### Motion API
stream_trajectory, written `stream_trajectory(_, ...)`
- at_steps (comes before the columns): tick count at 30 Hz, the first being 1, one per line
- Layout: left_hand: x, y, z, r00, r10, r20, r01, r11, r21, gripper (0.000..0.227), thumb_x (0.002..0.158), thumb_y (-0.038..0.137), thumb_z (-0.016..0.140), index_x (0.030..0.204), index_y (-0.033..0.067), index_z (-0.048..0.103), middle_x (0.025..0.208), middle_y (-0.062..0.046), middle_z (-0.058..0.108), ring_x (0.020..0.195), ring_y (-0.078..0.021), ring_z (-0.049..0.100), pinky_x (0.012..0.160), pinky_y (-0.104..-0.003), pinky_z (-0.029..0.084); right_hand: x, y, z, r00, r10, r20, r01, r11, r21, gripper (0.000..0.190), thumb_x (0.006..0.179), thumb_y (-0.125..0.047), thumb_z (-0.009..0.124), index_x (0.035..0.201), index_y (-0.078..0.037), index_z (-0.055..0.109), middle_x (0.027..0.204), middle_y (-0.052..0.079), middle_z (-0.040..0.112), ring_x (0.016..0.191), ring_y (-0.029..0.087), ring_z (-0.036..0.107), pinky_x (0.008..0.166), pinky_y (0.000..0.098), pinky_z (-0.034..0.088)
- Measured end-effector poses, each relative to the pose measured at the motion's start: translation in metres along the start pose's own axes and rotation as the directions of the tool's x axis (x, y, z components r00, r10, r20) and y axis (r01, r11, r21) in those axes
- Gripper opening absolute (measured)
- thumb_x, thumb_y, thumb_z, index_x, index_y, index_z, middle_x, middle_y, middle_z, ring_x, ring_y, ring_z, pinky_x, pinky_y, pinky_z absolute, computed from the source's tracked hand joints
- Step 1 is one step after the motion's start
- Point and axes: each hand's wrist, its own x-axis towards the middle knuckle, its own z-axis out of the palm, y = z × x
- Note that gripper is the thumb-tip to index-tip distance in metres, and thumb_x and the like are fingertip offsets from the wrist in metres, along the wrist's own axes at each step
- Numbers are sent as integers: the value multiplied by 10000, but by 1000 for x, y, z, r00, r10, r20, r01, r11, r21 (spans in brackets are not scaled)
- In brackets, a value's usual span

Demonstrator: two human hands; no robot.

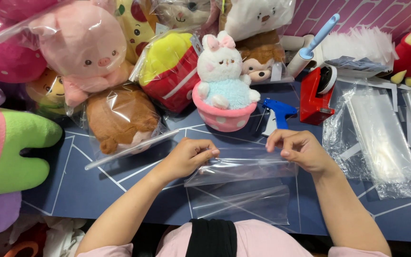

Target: The person picks up a clear plastic bag, places a small white rabbit plush inside, and then uses a red tape dispenser to seal the bag's opening.

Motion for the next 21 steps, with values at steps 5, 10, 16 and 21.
stream_trajectory(5, 4, -19, 6, 990, 72, -123, -81, 994, -73, 282, 1002, 245, 657, 785, 87, 744, 506, -74, 645, 527, -128, 564, 558, -276, 496, -1, 18, 2, 999, -52, 14, 43, 923, 382, 445, 958, -192, 691, 568, -60, 524, 369, -1, 374, 377, 230, 624, 635, 442, 601)
stream_trajectory(10, 11, -26, 5, 905, 195, -378, -275, 946, -170, 332, 1006, 246, 653, 739, 76, 753, 819, -114, 753, 752, -150, 658, 732, -271, 525, 11, 30, -1, 998, 54, -17, -40, 886, 462, 135, 899, -17, 629, 870, 112, 600, 500, 57, 410, 353, 105, 457, 408, 345, 531)
stream_trajectory(16, 33, -64, 23, 883, -96, -460, -329, 572, -751, 146, 965, 101, 592, 915, -20, 657, 690, -102, 576, 635, -195, 594, 655, -330, 599, 46, 69, 3, 954, 84, -289, 35, 923, 384, 105, 988, 30, 584, 1046, 109, 620, 577, 15, 408, 383, 47, 403, 337, 212, 413)
stream_trajectory(21, 55, -53, 37, 753, -149, -640, -338, 747, -572, 180, 851, -69, 591, 965, -39, 728, 607, -29, 429, 473, -70, 402, 481, -239, 478, 78, 82, 15, 804, 61, -592, 109, 963, 247, 90, 1051, -9, 582, 1097, 60, 616, 737, -9, 432, 404, 18, 393, 319, 168, 340)
